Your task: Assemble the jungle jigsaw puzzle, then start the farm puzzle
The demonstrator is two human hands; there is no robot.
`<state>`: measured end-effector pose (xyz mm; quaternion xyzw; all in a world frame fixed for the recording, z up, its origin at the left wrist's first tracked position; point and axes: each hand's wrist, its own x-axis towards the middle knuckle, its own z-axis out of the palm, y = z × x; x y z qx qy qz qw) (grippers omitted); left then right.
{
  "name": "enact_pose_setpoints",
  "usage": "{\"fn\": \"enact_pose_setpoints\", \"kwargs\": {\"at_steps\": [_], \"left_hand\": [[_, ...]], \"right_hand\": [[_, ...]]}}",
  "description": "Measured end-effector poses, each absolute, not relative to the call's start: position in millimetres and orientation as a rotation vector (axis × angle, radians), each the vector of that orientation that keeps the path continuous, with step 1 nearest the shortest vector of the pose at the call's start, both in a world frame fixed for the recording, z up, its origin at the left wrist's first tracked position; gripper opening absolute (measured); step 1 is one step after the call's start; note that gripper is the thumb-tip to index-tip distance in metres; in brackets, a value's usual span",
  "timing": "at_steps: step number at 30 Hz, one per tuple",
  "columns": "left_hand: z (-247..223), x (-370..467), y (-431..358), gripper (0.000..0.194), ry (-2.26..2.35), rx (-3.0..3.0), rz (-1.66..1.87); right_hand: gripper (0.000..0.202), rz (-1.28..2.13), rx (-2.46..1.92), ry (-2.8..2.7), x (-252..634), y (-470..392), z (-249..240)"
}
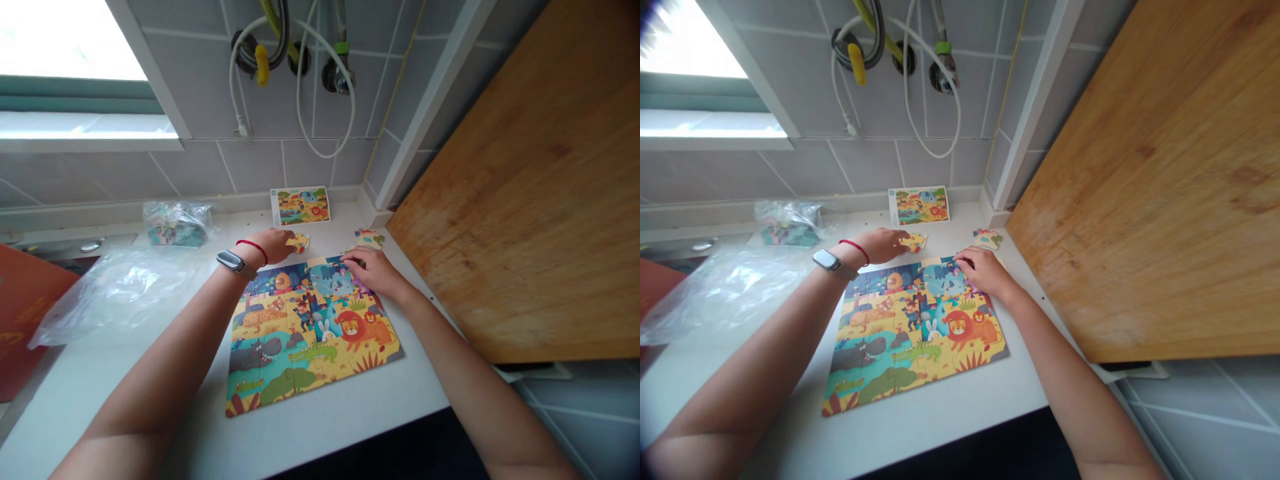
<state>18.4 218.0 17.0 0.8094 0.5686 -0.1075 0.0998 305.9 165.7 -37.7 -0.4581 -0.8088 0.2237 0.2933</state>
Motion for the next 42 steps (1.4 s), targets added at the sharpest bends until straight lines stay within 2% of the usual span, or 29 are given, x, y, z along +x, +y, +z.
{"fn": "enact_pose_setpoints", "kwargs": {"at_steps": [8,15,20,26,32,38,42], "left_hand": [[8.9,20.3,220.8,0.057,1.845,2.318,-0.247],[-1.1,9.2,230.9,0.078,1.936,2.216,-0.188],[1.4,-16.3,240.5,0.072,1.951,2.164,-0.241],[5.7,-38.2,247.8,0.058,2.063,2.113,-0.187],[-8.1,6.2,234.7,0.079,1.619,2.417,-0.003],[-27.6,29.2,231.6,0.054,1.452,2.525,0.077],[-26.9,23.8,234.9,0.054,1.441,2.516,0.138]], "right_hand": [[0.019,0.63,-1.25,-2.095,306.9,165.3,-38.2],[0.02,0.648,-1.272,-2.093,305.0,164.4,-37.5],[0.021,0.634,-1.295,-2.042,306.2,165.6,-39.6],[0.025,0.515,-1.396,-1.718,321.5,179.3,-45.2],[0.032,0.219,-1.588,-1.586,350.5,197.4,-55.5],[0.051,0.148,-1.804,-1.88,356.2,203.2,-77.7],[0.051,0.128,-1.84,-1.917,354.9,206.5,-86.4]]}}
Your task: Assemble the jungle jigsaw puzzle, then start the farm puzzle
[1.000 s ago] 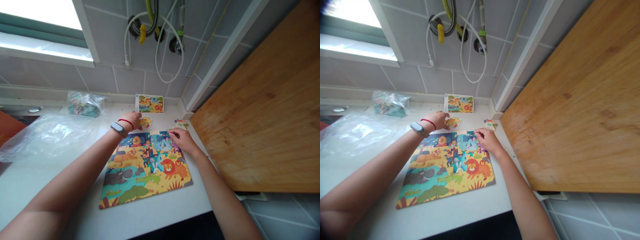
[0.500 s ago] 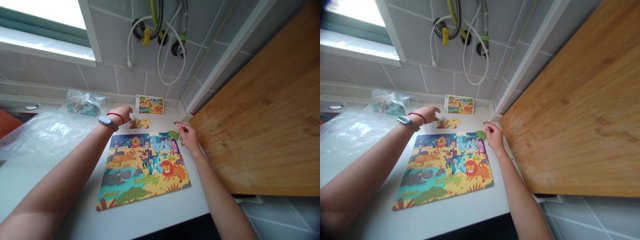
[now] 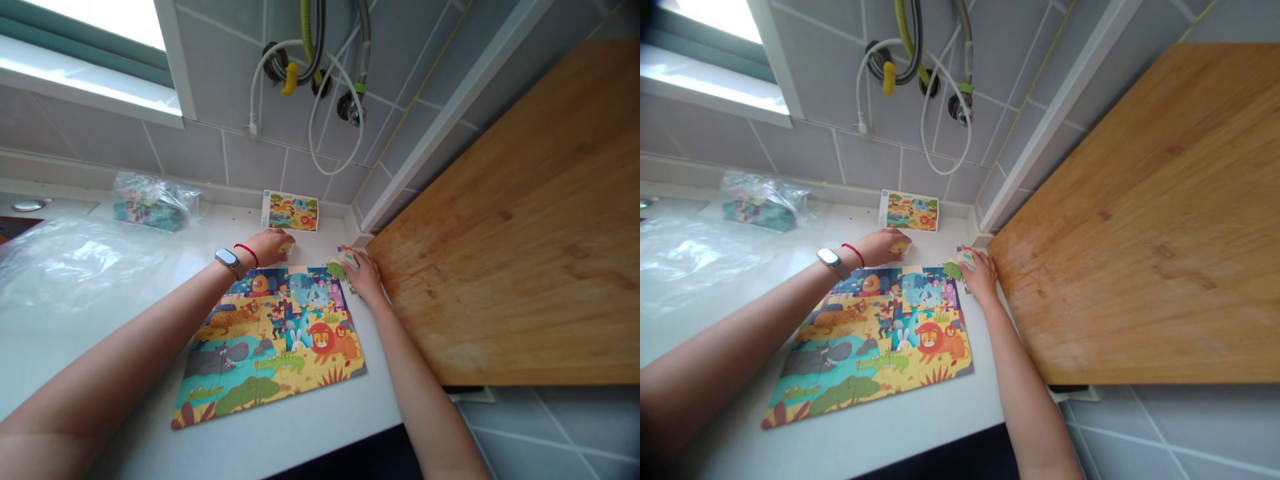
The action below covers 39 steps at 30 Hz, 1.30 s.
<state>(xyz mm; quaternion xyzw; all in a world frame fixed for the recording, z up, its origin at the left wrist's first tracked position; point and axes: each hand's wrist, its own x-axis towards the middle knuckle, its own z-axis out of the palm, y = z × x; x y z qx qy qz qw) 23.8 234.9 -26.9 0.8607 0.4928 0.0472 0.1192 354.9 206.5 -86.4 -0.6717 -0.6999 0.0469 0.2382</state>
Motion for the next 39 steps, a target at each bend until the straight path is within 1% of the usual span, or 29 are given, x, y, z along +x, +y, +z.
{"fn": "enact_pose_setpoints", "kwargs": {"at_steps": [4,6,9,12,16,19,23,25,29,31,33,35,39], "left_hand": [[-24.2,21.9,234.1,0.061,1.474,2.516,0.221],[-24.7,20.7,233.8,0.062,1.527,2.496,0.237],[-26.5,18.3,233.9,0.056,1.663,2.448,0.201],[-27.1,18.9,233.2,0.053,1.752,2.426,0.185],[-24.7,26.9,230.7,0.052,1.505,2.509,0.318],[-21.0,32.7,229.6,0.048,1.317,2.522,0.4],[-12.4,35.0,225.8,0.052,1.27,2.505,0.475],[-7.7,36.7,218.1,0.051,1.248,2.512,0.53],[-4.5,46.2,182.2,0.041,1.119,2.538,0.672],[-7.5,51.4,156.4,0.036,0.941,2.589,0.809],[-12.3,53.2,130.8,0.037,0.833,2.632,0.949],[-17.5,49.9,110.5,0.039,0.762,2.681,0.981],[-28.4,33.6,94.1,0.042,0.836,2.611,1.068]], "right_hand": [[0.04,0.085,-1.713,-1.845,360.4,210.7,-86.4],[0.041,0.095,-1.708,-1.814,362.9,211.3,-83.8],[0.048,0.125,-1.727,-1.762,364.5,209.6,-79.0],[0.048,0.098,-1.759,-1.732,364.5,207.4,-77.2],[0.044,-0.015,-1.769,-1.784,360.2,210.7,-82.8],[0.043,-0.004,-1.695,-1.898,353.3,216.9,-89.2],[0.045,0.051,-1.727,-1.972,346.8,220.3,-91.5],[0.041,0.062,-1.776,-1.971,346.1,218.6,-87.7],[0.033,0.075,-1.84,-1.961,344.8,213.6,-73.3],[0.032,0.095,-1.871,-1.959,343.3,214.2,-65.5],[0.031,0.136,-1.917,-1.963,342.1,219.2,-58.7],[0.03,0.196,-1.966,-1.966,341.5,228.8,-53.2],[0.035,0.313,-2.061,-1.927,340.8,252.8,-46.2]]}}
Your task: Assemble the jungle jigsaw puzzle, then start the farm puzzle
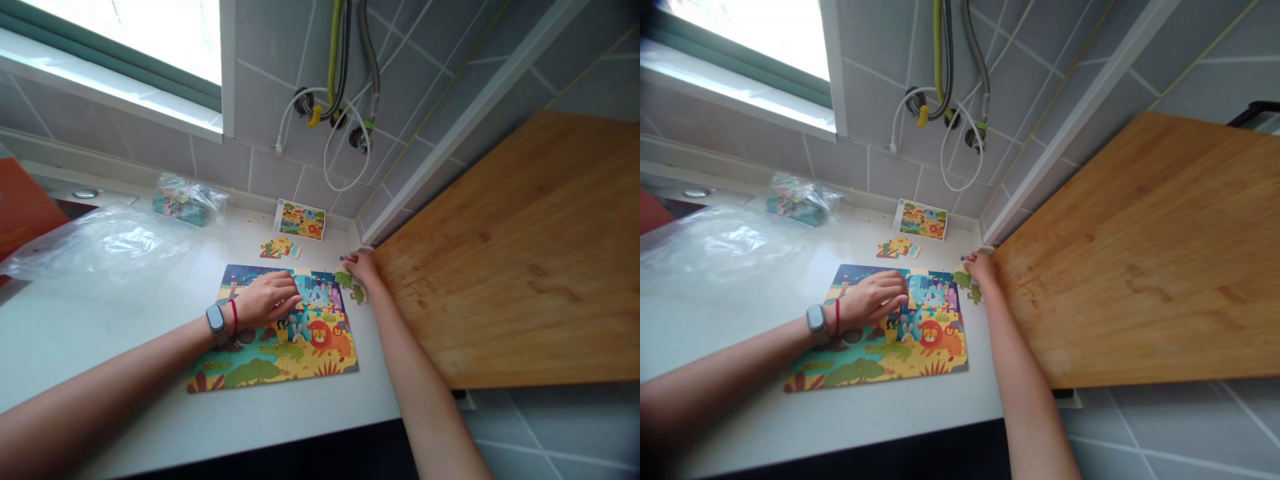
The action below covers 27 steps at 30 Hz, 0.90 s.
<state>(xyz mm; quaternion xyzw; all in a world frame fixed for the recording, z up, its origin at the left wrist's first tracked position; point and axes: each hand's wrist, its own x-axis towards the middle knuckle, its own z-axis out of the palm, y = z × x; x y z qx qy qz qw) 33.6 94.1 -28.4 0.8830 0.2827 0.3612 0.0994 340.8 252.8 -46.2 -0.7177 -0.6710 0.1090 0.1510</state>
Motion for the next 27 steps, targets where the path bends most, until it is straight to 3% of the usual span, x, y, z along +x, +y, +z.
{"fn": "enact_pose_setpoints", "kwargs": {"at_steps": [6,17,22,24,27], "left_hand": [[-39.4,23.3,101.5,0.048,1.121,2.214,1.223],[-38.5,23.0,100.3,0.058,1.184,1.963,1.337],[-38.6,24.0,103.1,0.051,1.273,1.845,1.353],[-39.2,24.7,104.7,0.043,1.29,1.816,1.328],[-40.8,26.3,106.3,0.033,1.254,1.784,1.273]], "right_hand": [[0.046,0.37,-2.144,-1.801,332.4,271.1,-42.7],[0.034,0.384,-1.711,-1.584,324.9,247.8,-28.2],[0.047,0.657,-1.435,-1.502,296.5,207.1,-28.2],[0.043,0.967,-1.234,-1.384,275.6,186.4,-31.2],[0.037,1.154,-1.159,-1.289,246.4,161.8,-34.5]]}}
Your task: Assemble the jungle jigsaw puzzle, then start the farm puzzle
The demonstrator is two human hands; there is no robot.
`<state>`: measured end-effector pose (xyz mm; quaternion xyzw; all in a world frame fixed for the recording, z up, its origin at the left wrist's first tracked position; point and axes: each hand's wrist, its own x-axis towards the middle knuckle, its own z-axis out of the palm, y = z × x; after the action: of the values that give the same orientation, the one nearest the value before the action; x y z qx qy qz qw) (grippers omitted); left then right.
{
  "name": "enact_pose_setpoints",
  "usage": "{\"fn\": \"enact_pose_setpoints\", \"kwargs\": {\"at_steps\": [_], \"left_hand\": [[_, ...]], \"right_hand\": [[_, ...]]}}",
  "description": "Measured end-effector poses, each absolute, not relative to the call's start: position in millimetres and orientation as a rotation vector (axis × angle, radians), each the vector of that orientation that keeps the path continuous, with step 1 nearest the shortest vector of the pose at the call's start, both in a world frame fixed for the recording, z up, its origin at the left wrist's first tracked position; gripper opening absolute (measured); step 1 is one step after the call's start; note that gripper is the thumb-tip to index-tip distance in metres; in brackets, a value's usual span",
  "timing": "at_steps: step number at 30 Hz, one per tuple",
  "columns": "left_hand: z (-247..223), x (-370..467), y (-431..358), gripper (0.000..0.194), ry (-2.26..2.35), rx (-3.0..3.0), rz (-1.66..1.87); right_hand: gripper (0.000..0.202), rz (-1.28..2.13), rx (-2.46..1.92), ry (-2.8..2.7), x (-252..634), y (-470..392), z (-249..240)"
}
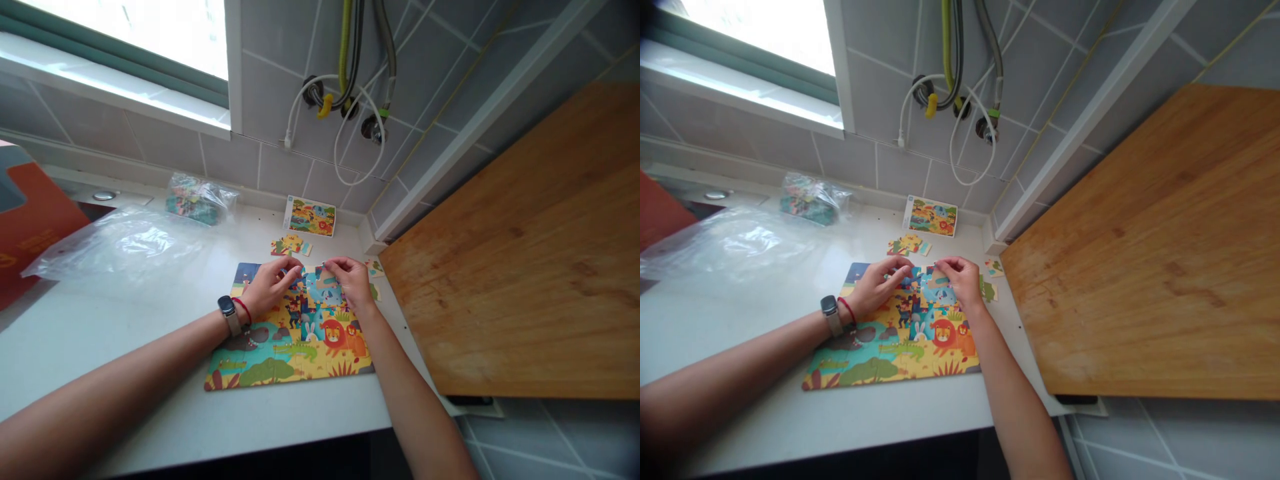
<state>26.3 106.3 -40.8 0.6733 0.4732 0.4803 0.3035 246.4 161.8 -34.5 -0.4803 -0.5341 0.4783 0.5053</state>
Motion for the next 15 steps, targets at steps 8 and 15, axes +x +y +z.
{"fn": "enact_pose_setpoints", "kwargs": {"at_steps": [8,15], "left_hand": [[-48.6,29.1,108.1,0.039,1.187,1.807,1.115],[-51.6,24.8,112.7,0.029,1.34,1.761,1.305]], "right_hand": [[0.041,1.278,-1.154,-1.159,226.9,143.5,-44.1],[0.042,0.975,-1.159,-1.631,243.9,148.1,-46.0]]}}
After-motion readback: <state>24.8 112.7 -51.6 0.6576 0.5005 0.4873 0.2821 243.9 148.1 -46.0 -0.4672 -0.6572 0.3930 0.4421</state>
